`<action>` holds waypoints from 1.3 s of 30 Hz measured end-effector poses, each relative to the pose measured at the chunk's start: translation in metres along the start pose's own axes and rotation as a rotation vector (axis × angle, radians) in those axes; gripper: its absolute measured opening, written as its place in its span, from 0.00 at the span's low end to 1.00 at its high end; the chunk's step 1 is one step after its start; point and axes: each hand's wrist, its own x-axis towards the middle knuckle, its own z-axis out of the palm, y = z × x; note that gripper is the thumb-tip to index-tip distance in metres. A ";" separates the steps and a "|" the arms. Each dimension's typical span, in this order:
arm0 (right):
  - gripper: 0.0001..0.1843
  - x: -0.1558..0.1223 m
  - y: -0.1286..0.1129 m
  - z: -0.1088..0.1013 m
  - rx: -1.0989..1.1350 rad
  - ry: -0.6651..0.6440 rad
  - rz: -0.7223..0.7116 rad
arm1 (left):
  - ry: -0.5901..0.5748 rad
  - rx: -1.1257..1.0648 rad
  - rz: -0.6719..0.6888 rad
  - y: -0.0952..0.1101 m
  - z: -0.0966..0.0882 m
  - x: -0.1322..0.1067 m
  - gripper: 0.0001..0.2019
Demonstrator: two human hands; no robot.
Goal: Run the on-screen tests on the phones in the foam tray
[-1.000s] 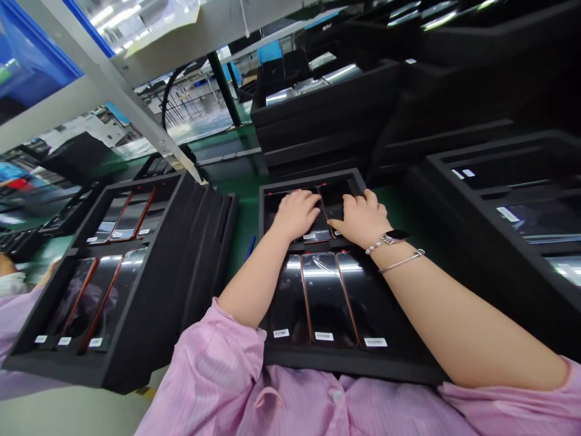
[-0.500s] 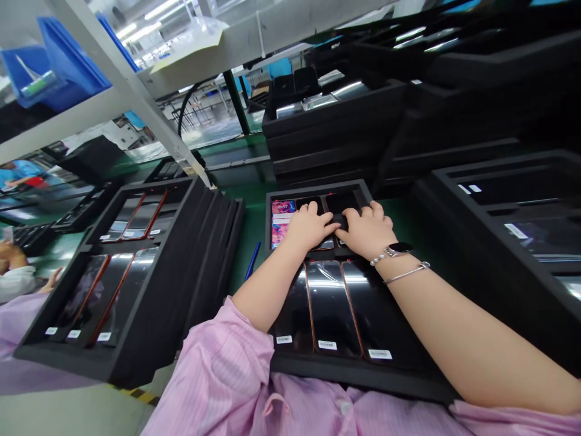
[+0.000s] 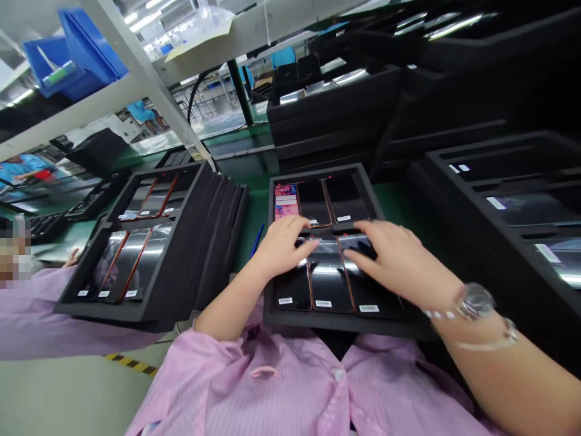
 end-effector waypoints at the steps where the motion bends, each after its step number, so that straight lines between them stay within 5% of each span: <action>1: 0.32 -0.021 -0.004 0.000 -0.042 -0.029 -0.024 | -0.063 -0.006 -0.020 0.002 0.000 -0.016 0.22; 6: 0.36 -0.073 -0.027 0.013 -0.298 -0.100 0.023 | -0.198 0.185 -0.131 0.006 0.022 -0.042 0.35; 17: 0.34 -0.084 -0.026 0.017 -0.315 -0.046 0.086 | -0.240 0.337 -0.204 0.017 0.026 -0.024 0.32; 28: 0.36 -0.079 -0.021 0.013 -0.247 -0.064 0.068 | -0.087 0.320 -0.143 0.023 0.034 -0.023 0.22; 32: 0.37 -0.030 -0.017 -0.012 -0.221 0.003 0.057 | -0.165 0.244 0.059 0.042 0.034 -0.002 0.28; 36: 0.34 0.057 -0.017 -0.032 -0.090 -0.041 0.088 | -0.390 0.258 0.012 0.051 0.048 0.016 0.41; 39: 0.26 0.095 -0.022 -0.024 -0.121 -0.112 0.128 | -0.366 0.197 -0.008 0.046 0.055 0.014 0.41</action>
